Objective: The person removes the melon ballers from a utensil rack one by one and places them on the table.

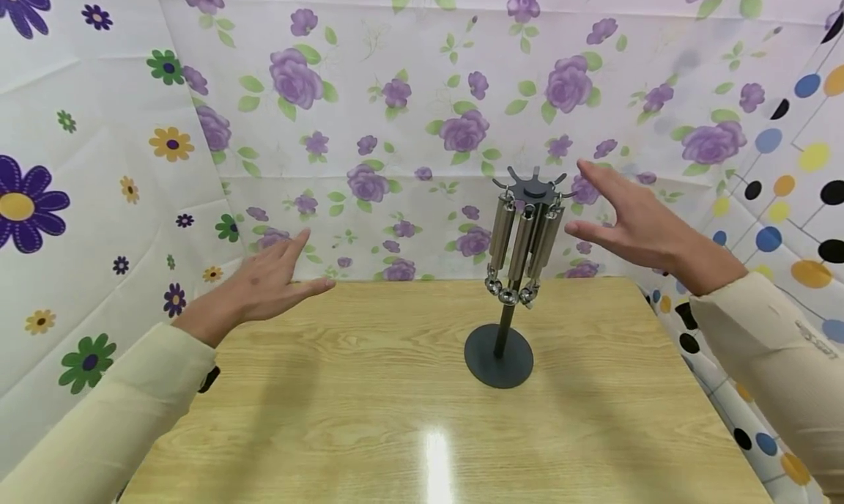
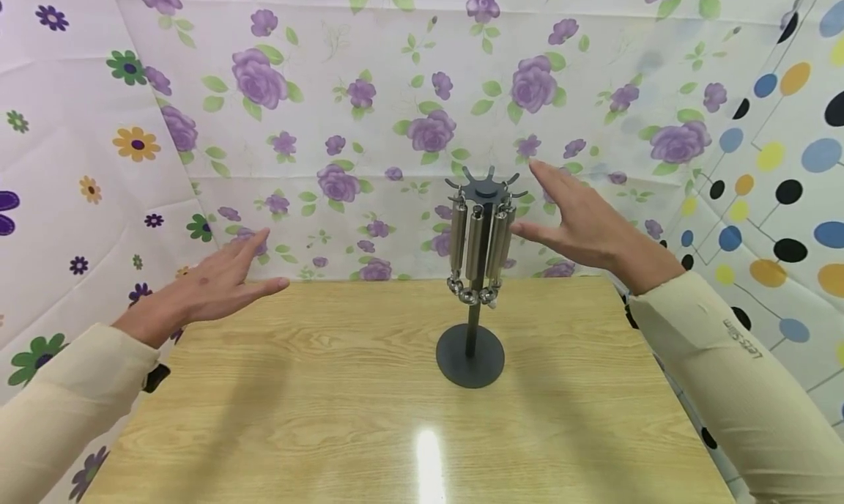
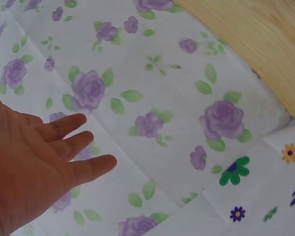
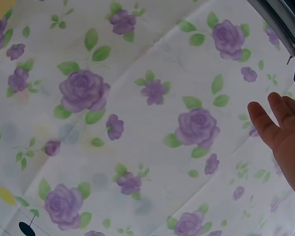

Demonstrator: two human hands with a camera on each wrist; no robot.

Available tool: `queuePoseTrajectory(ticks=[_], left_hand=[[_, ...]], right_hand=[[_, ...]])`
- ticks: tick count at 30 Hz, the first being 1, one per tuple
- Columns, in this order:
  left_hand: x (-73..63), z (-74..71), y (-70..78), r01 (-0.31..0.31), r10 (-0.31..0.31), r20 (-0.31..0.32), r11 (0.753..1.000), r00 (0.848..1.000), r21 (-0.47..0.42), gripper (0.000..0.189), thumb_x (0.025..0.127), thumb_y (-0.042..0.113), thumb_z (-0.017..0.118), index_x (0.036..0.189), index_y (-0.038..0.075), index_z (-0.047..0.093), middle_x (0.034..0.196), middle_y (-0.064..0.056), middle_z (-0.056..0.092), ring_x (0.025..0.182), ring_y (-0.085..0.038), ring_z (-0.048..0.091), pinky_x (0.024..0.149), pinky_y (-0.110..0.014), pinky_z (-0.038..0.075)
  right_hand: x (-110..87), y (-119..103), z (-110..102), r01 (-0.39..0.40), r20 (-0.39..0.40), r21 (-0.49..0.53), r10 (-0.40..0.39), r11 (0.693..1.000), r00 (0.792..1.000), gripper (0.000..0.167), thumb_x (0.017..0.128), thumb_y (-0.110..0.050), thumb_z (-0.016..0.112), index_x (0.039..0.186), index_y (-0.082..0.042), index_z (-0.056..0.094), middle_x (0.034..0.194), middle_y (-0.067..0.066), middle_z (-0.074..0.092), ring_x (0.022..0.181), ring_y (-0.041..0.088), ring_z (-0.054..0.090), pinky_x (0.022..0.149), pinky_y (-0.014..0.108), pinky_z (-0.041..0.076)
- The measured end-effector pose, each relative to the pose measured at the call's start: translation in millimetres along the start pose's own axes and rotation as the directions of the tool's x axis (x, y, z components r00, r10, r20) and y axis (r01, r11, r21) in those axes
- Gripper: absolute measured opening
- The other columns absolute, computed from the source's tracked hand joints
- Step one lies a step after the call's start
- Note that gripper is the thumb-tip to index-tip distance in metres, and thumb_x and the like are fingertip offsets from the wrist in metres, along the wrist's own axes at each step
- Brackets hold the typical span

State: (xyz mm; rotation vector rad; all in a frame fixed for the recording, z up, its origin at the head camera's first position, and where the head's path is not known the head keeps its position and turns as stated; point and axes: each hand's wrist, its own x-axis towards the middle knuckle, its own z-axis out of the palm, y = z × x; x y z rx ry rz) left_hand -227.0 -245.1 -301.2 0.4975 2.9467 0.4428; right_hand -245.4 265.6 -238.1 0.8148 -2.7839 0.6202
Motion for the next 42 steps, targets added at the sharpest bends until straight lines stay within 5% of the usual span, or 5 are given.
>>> queuePoseTrajectory(ticks=[5,11,24,33,42], left_hand=[[14.3,2.1,12.4,0.0,0.002,0.026,0.995,1.0,-0.104,0.102,0.095,0.073,0.041,0.161,0.014,-0.009,0.163,-0.025,0.008,0.147,-0.048,0.011,0.112,-0.071,0.018],[27.3,3.9,25.7,-0.046,0.05,0.02,0.987,0.999,-0.157,0.1,0.094,0.074,0.042,0.161,0.018,-0.008,0.162,-0.022,0.02,0.148,-0.044,0.016,0.113,-0.069,0.02],[44.5,0.1,58.3,-0.119,0.12,-0.005,0.972,0.993,-0.201,0.096,0.094,0.072,0.045,0.162,0.018,0.003,0.161,-0.018,0.025,0.144,-0.04,0.029,0.112,-0.064,0.028],[56.2,4.1,80.6,-0.178,0.183,0.0,0.958,0.983,-0.226,0.089,0.096,0.069,0.046,0.162,0.024,0.007,0.16,-0.015,0.028,0.147,-0.036,0.025,0.114,-0.063,0.026],[74.0,11.7,106.9,-0.269,0.265,-0.057,0.908,0.963,-0.322,0.084,0.098,0.062,0.05,0.162,0.027,0.009,0.158,-0.011,0.033,0.142,-0.031,0.036,0.111,-0.057,0.035]], right_hand=[[11.4,-7.8,-1.6,0.017,0.008,0.013,-0.017,1.0,1.0,0.087,0.098,-0.043,0.063,0.162,-0.013,0.013,0.165,0.017,0.015,0.149,0.041,0.014,0.115,0.068,0.015],[21.3,-16.1,0.3,0.003,0.034,0.02,-0.003,1.0,0.999,0.086,0.098,-0.045,0.063,0.161,-0.011,0.016,0.164,0.017,0.017,0.149,0.04,0.015,0.115,0.068,0.016],[39.2,-27.2,2.1,0.003,0.084,-0.005,-0.003,1.0,0.996,0.086,0.098,-0.054,0.056,0.16,-0.005,0.02,0.163,0.02,0.018,0.149,0.04,0.016,0.116,0.064,0.017],[38.2,-24.9,11.8,-0.012,0.062,-0.027,0.014,1.0,0.998,0.082,0.098,-0.053,0.055,0.155,0.001,0.03,0.158,0.024,0.027,0.145,0.045,0.025,0.113,0.064,0.024],[37.6,-21.9,16.5,-0.011,0.013,0.006,0.011,1.0,1.0,0.076,0.099,-0.05,0.054,0.153,0.001,0.036,0.153,0.023,0.036,0.139,0.043,0.035,0.11,0.062,0.03]])
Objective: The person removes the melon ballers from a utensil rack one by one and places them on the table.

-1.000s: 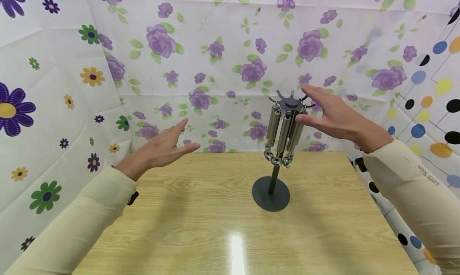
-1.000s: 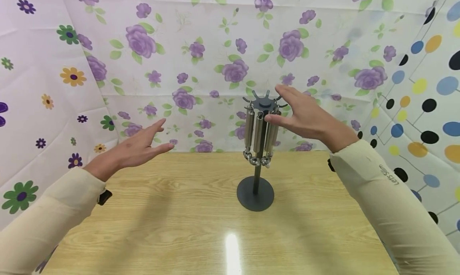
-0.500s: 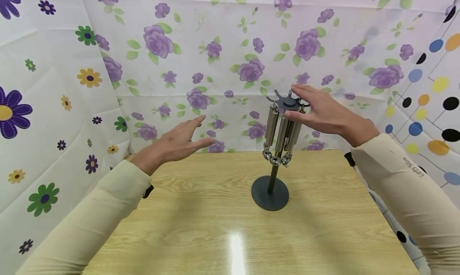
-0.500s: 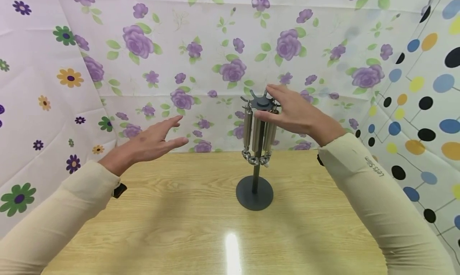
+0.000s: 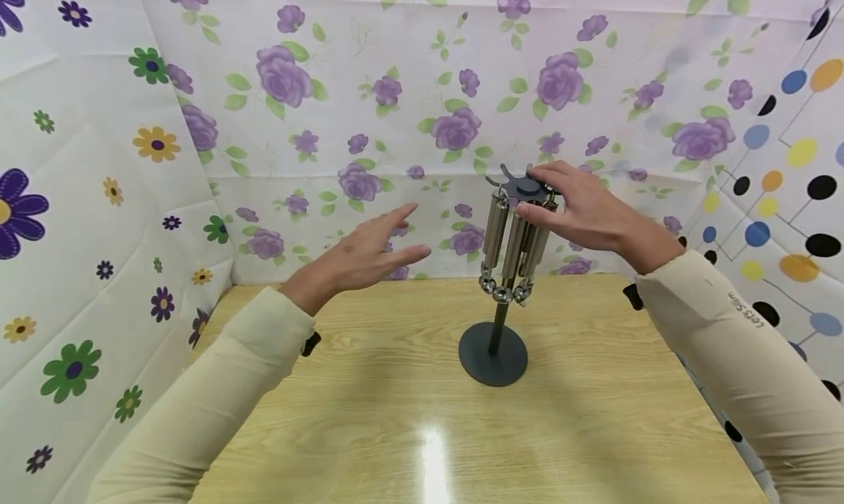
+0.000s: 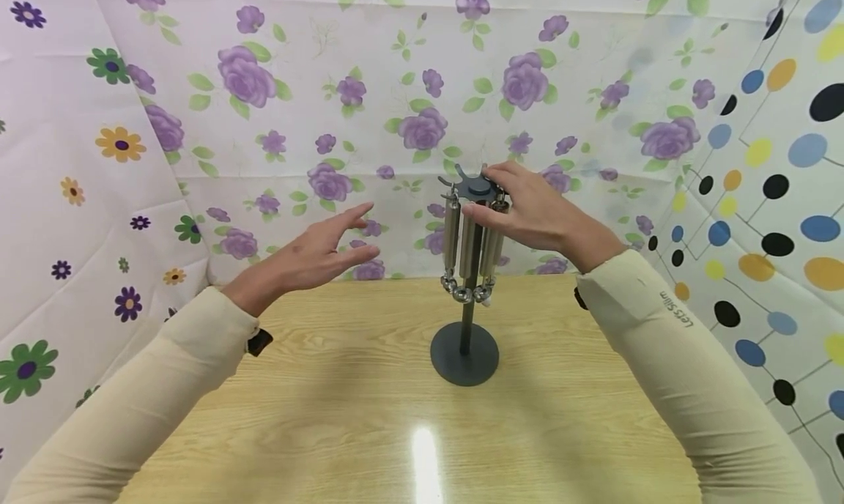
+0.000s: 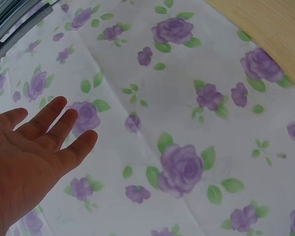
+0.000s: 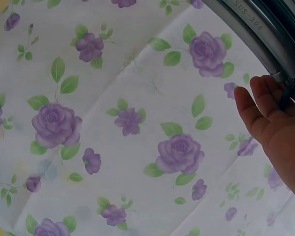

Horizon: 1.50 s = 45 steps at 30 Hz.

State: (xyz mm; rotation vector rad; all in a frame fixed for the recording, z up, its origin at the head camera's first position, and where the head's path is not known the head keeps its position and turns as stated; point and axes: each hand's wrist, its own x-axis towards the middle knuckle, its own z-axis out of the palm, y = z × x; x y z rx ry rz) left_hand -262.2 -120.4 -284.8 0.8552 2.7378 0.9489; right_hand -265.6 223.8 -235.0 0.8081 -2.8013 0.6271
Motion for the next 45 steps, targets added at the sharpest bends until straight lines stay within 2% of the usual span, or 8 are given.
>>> queuePoseTrajectory(ticks=[7,13,21,25,28,32,37,45], left_hand=[[21.6,12.9,19.4,-0.057,0.056,-0.023,0.994,0.998,-0.093,0.077,0.1,0.054,0.053,0.162,0.026,0.016,0.156,-0.011,0.038,0.142,-0.03,0.037,0.112,-0.053,0.037],[42.1,28.2,32.2,-0.117,0.106,-0.082,0.984,0.991,-0.138,0.062,0.105,0.041,0.051,0.159,0.019,0.029,0.15,-0.008,0.047,0.139,-0.024,0.043,0.111,-0.047,0.039],[64.3,47.1,41.0,-0.153,0.112,-0.176,0.958,0.978,-0.244,0.046,0.105,0.025,0.056,0.148,0.011,0.049,0.139,-0.009,0.058,0.128,-0.02,0.054,0.104,-0.036,0.047],[71.9,52.5,43.8,-0.173,0.111,-0.208,0.935,0.972,-0.308,0.043,0.103,0.02,0.059,0.144,0.008,0.054,0.137,-0.009,0.06,0.123,-0.021,0.058,0.1,-0.031,0.05],[78.3,55.7,46.2,-0.206,0.131,-0.219,0.907,0.967,-0.368,0.039,0.102,0.016,0.059,0.14,0.005,0.058,0.135,-0.01,0.062,0.121,-0.022,0.06,0.098,-0.029,0.051],[86.3,59.6,48.9,-0.23,0.143,-0.232,0.881,0.962,-0.413,0.033,0.102,0.011,0.06,0.133,0.003,0.062,0.129,-0.011,0.065,0.116,-0.021,0.062,0.096,-0.027,0.052],[92.2,61.8,51.4,-0.236,0.136,-0.256,0.879,0.957,-0.415,0.028,0.1,0.008,0.061,0.127,0.0,0.065,0.121,-0.013,0.068,0.109,-0.022,0.065,0.091,-0.025,0.053],[93.6,60.8,52.9,-0.218,0.123,-0.25,0.889,0.96,-0.402,0.026,0.1,0.009,0.061,0.124,0.001,0.065,0.118,-0.012,0.067,0.105,-0.022,0.066,0.089,-0.026,0.054]], right_hand=[[0.3,5.3,1.4,-0.004,-0.034,0.072,0.006,0.997,0.999,0.071,0.098,-0.044,0.057,0.15,0.002,0.04,0.149,0.023,0.04,0.132,0.043,0.042,0.104,0.061,0.036],[-0.7,9.1,6.4,0.032,-0.113,0.078,-0.023,0.996,0.993,0.066,0.096,-0.039,0.059,0.146,0.003,0.046,0.141,0.024,0.048,0.121,0.041,0.049,0.096,0.057,0.041],[-1.5,10.3,12.7,0.07,-0.178,0.095,-0.052,0.993,0.983,0.06,0.094,-0.033,0.06,0.142,0.003,0.052,0.135,0.024,0.054,0.12,0.042,0.051,0.097,0.059,0.04],[-0.7,11.2,12.1,0.09,-0.159,0.099,-0.074,0.991,0.984,0.058,0.094,-0.03,0.061,0.141,0.003,0.051,0.135,0.023,0.053,0.121,0.041,0.051,0.1,0.06,0.039],[-0.5,12.2,10.7,0.094,-0.139,0.097,-0.081,0.991,0.987,0.06,0.096,-0.033,0.06,0.143,0.003,0.049,0.137,0.024,0.051,0.124,0.042,0.049,0.101,0.061,0.038],[-1.1,13.6,8.2,0.1,-0.093,0.082,-0.093,0.992,0.991,0.065,0.101,-0.042,0.053,0.148,0.002,0.043,0.152,0.021,0.037,0.138,0.042,0.037,0.108,0.063,0.032],[-1.5,13.5,2.4,0.084,-0.036,0.067,-0.082,0.994,0.996,0.069,0.103,-0.049,0.048,0.15,0.001,0.04,0.163,0.011,0.023,0.149,0.035,0.019,0.117,0.061,0.02],[-0.8,10.7,-5.3,0.016,0.021,0.075,-0.017,0.997,1.0,0.068,0.1,-0.046,0.056,0.152,-0.004,0.041,0.163,0.01,0.026,0.147,0.035,0.025,0.114,0.062,0.026]])
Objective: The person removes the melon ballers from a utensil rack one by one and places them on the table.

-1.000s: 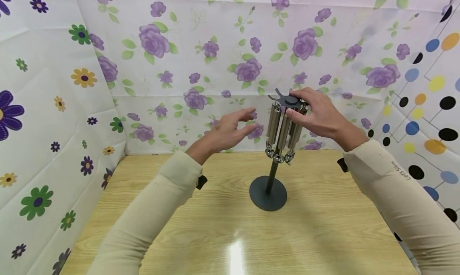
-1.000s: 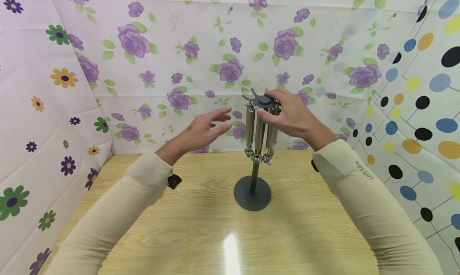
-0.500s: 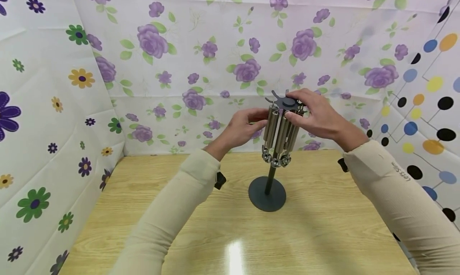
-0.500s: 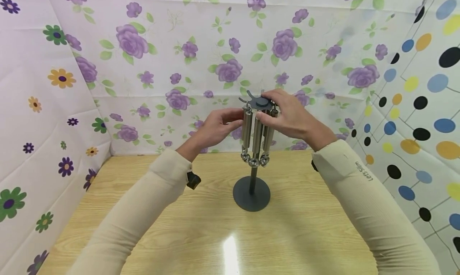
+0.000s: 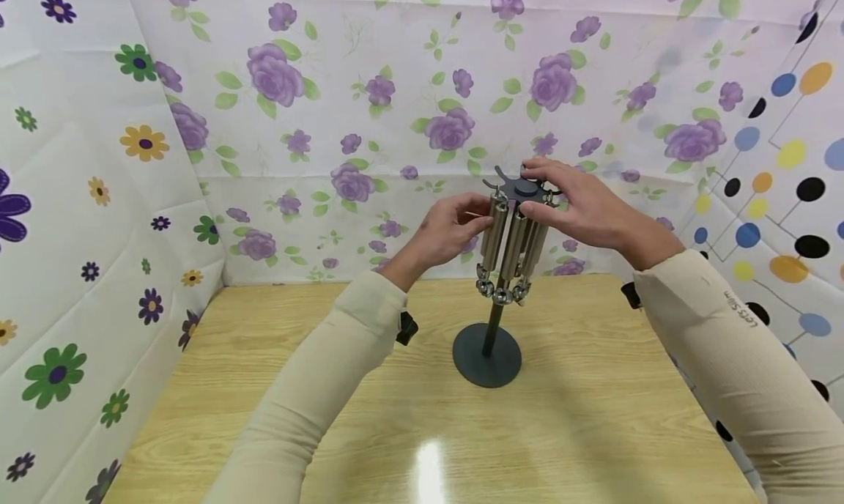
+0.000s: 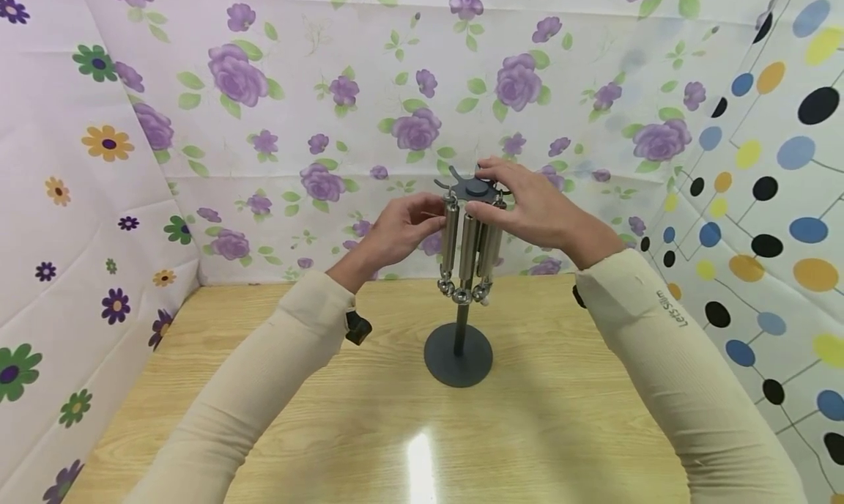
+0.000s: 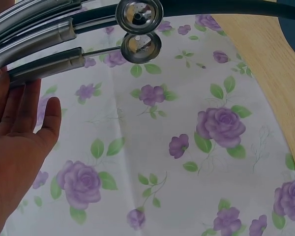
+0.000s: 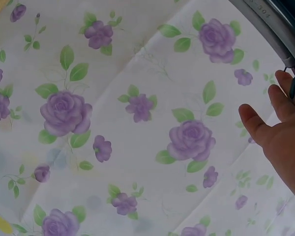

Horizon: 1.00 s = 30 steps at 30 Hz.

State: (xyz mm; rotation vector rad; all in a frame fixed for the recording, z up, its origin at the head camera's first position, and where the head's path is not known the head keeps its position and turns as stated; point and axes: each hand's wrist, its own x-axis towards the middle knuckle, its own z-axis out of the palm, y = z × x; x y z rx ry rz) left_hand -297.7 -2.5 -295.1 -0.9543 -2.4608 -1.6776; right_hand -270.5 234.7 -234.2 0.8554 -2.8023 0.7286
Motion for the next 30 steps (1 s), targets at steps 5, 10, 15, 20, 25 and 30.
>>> queuePoseTrajectory(ticks=[5,10,15,20,25,30], left_hand=[[-1.4,-6.5,2.5,-0.003,0.003,-0.01,1.0,1.0,-0.003,0.026,0.1,0.01,0.063,0.124,0.002,0.065,0.118,-0.011,0.067,0.105,-0.022,0.066,0.09,-0.028,0.054],[-3.0,-11.5,3.4,-0.016,0.016,-0.018,1.0,1.0,0.006,0.025,0.1,0.009,0.063,0.123,0.0,0.065,0.116,-0.013,0.068,0.104,-0.024,0.066,0.091,-0.028,0.053],[-5.0,-15.2,3.0,-0.001,0.0,-0.026,1.0,1.0,-0.001,0.024,0.099,0.008,0.063,0.121,-0.001,0.065,0.113,-0.013,0.068,0.103,-0.024,0.066,0.092,-0.028,0.053],[-10.2,-22.1,1.4,-0.001,0.001,-0.031,1.0,1.0,-0.003,0.024,0.099,0.006,0.062,0.122,-0.002,0.064,0.112,-0.014,0.067,0.106,-0.024,0.065,0.095,-0.028,0.052],[-19.4,-33.2,-3.1,-0.014,0.015,-0.036,0.999,0.999,0.035,0.022,0.1,0.007,0.061,0.121,-0.001,0.065,0.113,-0.013,0.067,0.108,-0.024,0.062,0.099,-0.029,0.05],[-35.4,-49.9,-12.1,0.028,-0.028,-0.031,1.0,0.999,0.006,0.021,0.101,0.008,0.06,0.12,0.001,0.064,0.113,-0.012,0.065,0.107,-0.025,0.064,0.094,-0.031,0.054]], right_hand=[[-0.3,2.2,0.7,-0.004,0.002,0.032,0.004,0.999,1.0,0.067,0.1,-0.045,0.058,0.151,-0.004,0.041,0.163,0.01,0.025,0.148,0.035,0.024,0.113,0.062,0.026],[-0.9,2.4,-0.3,-0.002,0.0,0.031,0.002,1.0,1.0,0.066,0.1,-0.044,0.058,0.149,-0.003,0.043,0.16,0.013,0.029,0.147,0.037,0.025,0.113,0.062,0.026],[-1.5,2.5,-1.3,0.006,0.008,0.017,-0.006,1.0,1.0,0.065,0.101,-0.045,0.056,0.15,-0.003,0.042,0.157,0.018,0.032,0.143,0.04,0.031,0.111,0.062,0.029],[-2.7,3.9,-2.3,0.015,0.025,0.014,-0.016,1.0,1.0,0.061,0.104,-0.043,0.049,0.151,-0.004,0.041,0.156,0.019,0.033,0.143,0.041,0.031,0.112,0.063,0.027],[-6.3,6.3,-5.5,0.021,0.025,0.003,-0.021,1.0,0.999,0.056,0.106,-0.038,0.047,0.152,-0.006,0.041,0.158,0.019,0.03,0.145,0.042,0.027,0.112,0.065,0.025],[-6.7,8.5,-4.7,0.034,0.014,0.007,-0.034,0.999,0.999,0.055,0.106,-0.035,0.048,0.152,-0.005,0.041,0.159,0.016,0.029,0.144,0.041,0.028,0.11,0.065,0.027]])
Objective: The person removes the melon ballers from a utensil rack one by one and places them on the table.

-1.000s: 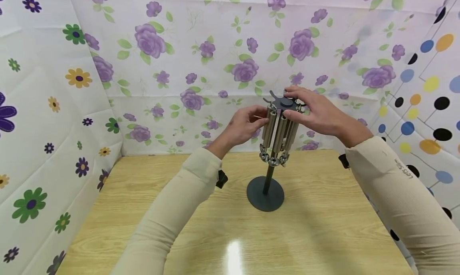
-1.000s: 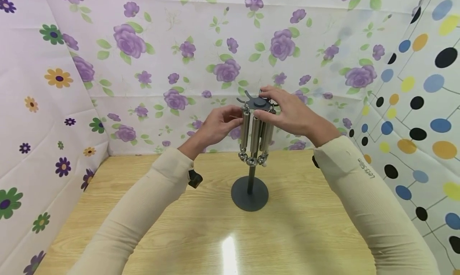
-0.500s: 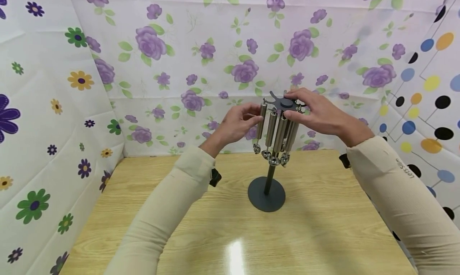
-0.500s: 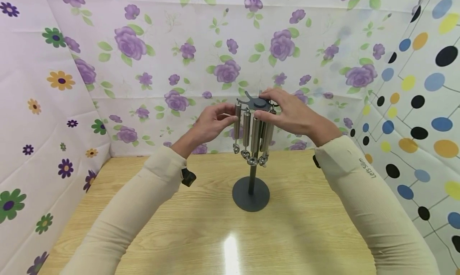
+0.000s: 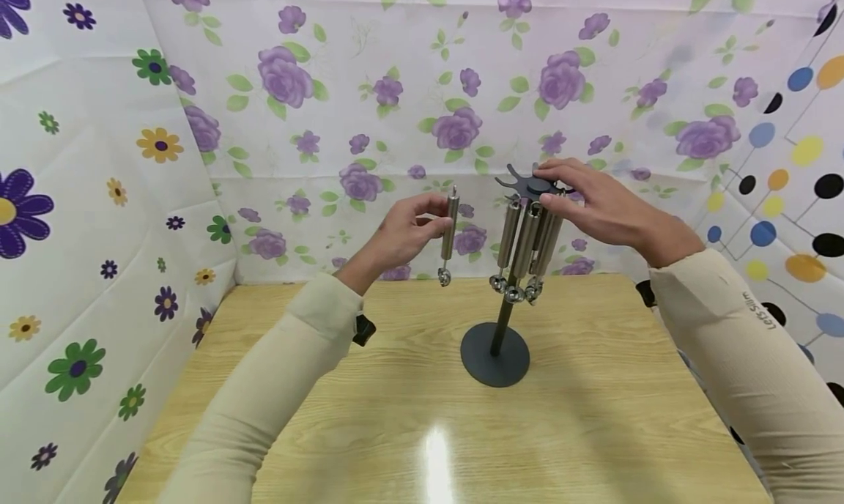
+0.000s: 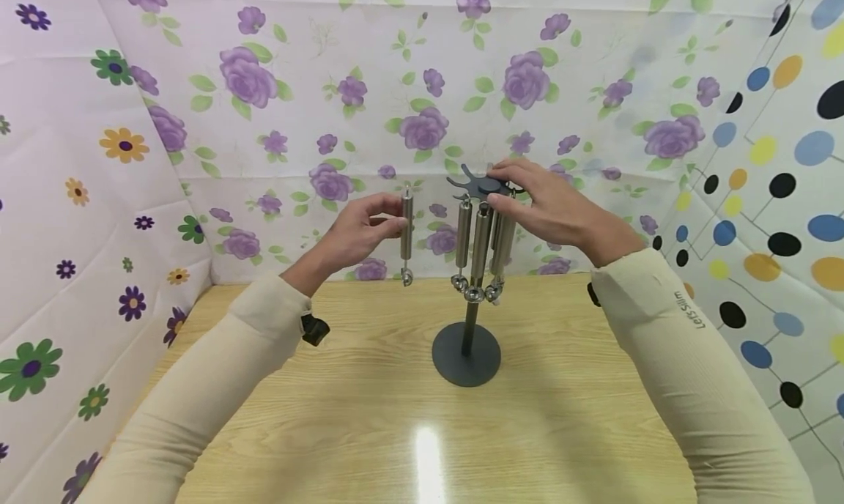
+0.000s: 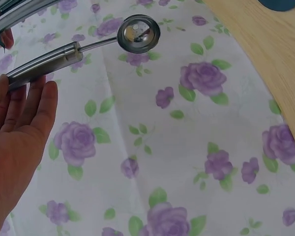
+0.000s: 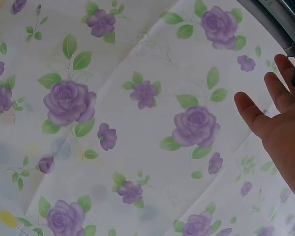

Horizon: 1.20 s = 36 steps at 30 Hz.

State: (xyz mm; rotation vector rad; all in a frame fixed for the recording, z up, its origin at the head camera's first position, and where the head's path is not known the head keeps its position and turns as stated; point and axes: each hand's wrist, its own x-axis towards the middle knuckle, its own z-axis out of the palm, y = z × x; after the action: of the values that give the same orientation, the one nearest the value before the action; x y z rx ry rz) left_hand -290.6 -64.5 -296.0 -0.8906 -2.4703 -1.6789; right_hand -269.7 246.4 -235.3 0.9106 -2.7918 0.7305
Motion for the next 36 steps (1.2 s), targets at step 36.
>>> queuePoseTrajectory(ticks=[36], left_hand=[[-74.5,-56.2,-36.9,0.122,-0.12,-0.041,0.991,0.992,0.048,0.026,0.102,0.005,0.059,0.125,-0.007,0.06,0.116,-0.02,0.063,0.109,-0.036,0.065,0.093,-0.038,0.056]], right_hand=[[-12.3,7.5,-2.1,0.016,-0.004,0.061,-0.016,0.998,1.0,0.051,0.108,-0.032,0.043,0.153,-0.009,0.036,0.161,0.015,0.024,0.143,0.043,0.027,0.108,0.069,0.026]])
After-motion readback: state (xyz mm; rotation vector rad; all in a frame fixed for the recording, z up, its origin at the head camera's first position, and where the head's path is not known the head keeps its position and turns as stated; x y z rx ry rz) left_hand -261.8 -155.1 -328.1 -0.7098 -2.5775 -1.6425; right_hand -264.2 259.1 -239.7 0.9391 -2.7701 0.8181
